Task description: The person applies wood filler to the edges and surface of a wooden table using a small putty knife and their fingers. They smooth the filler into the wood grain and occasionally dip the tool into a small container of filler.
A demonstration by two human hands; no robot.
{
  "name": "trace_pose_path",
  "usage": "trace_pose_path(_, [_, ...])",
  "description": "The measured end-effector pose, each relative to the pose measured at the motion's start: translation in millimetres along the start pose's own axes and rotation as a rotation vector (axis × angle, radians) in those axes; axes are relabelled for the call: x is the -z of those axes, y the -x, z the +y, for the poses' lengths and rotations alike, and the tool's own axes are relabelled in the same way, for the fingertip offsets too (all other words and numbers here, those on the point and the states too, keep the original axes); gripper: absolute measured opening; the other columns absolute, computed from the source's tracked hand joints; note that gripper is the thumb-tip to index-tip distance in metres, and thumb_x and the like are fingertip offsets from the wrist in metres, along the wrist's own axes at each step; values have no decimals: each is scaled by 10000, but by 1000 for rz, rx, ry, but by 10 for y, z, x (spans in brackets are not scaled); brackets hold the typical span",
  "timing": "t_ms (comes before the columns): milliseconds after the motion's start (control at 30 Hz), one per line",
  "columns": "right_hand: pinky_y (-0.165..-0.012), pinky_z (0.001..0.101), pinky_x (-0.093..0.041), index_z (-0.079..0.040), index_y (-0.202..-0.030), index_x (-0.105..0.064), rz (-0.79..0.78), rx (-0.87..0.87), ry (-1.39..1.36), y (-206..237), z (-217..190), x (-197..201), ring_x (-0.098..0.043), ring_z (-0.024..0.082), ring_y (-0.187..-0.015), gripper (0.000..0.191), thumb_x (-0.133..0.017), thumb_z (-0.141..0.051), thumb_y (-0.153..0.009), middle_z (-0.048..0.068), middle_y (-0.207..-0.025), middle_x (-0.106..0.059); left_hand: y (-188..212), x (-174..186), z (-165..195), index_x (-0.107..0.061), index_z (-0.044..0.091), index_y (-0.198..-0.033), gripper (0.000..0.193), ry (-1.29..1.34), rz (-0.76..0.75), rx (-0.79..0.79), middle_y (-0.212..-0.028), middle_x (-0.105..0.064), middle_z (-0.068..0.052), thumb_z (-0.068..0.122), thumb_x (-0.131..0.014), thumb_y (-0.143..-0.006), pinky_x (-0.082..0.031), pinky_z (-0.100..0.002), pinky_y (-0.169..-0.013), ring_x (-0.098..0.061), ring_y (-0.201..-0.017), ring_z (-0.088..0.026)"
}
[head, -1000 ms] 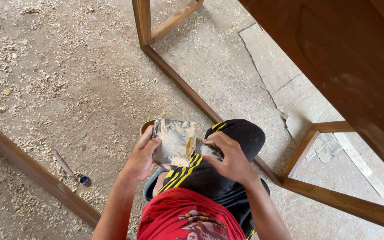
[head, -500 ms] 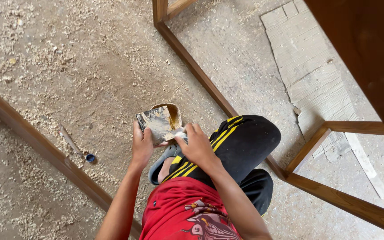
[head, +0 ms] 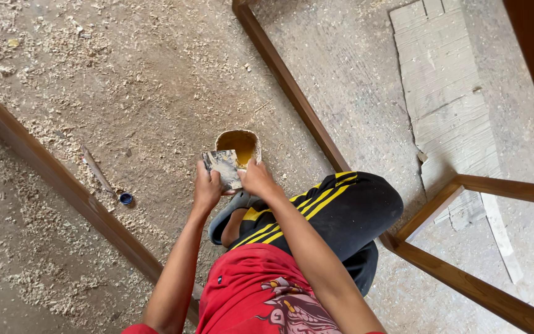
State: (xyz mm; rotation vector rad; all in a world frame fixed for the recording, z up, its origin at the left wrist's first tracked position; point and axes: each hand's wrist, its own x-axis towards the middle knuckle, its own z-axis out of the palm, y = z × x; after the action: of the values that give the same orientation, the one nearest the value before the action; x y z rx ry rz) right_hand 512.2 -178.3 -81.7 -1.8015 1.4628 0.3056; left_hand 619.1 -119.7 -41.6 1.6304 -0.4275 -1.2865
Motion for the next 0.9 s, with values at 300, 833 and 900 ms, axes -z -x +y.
trace_pose_path(300, [-581,410,-615,14,-1088,-656,-122,-241,-338,-458,-276,318,-759,323,-692,454,-508,-400,-974,265,-893,-770,-222,258,97,-362,-18,-1192,225,-181,100,104,-893,-690,-246,85,-427,-1002,-680,-403,-503,-730,-657,-288])
trace_pose_path(833, [-797,559,-558,16,-1053,-593,164,356,336,-919,-275,2,-674,476,-958,152,-504,-46,-948,254,-1078,-646,-431,479,-5,-329,19,-1238,217,53,192,129,-1053,-663,-228,91,-317,-1033,-662,-384,-575,-756,-785,-294])
trace_pose_path(900, [-763,549,-571,9,-1032,-588,162,350,378,-959,-302,-58,-692,457,-912,124,-514,-51,-953,240,-1061,-650,-446,497,-34,-327,18,-1238,225,70,201,122,-1067,-661,-228,80,-311,-1023,-662,-379,-570,-757,-790,-289])
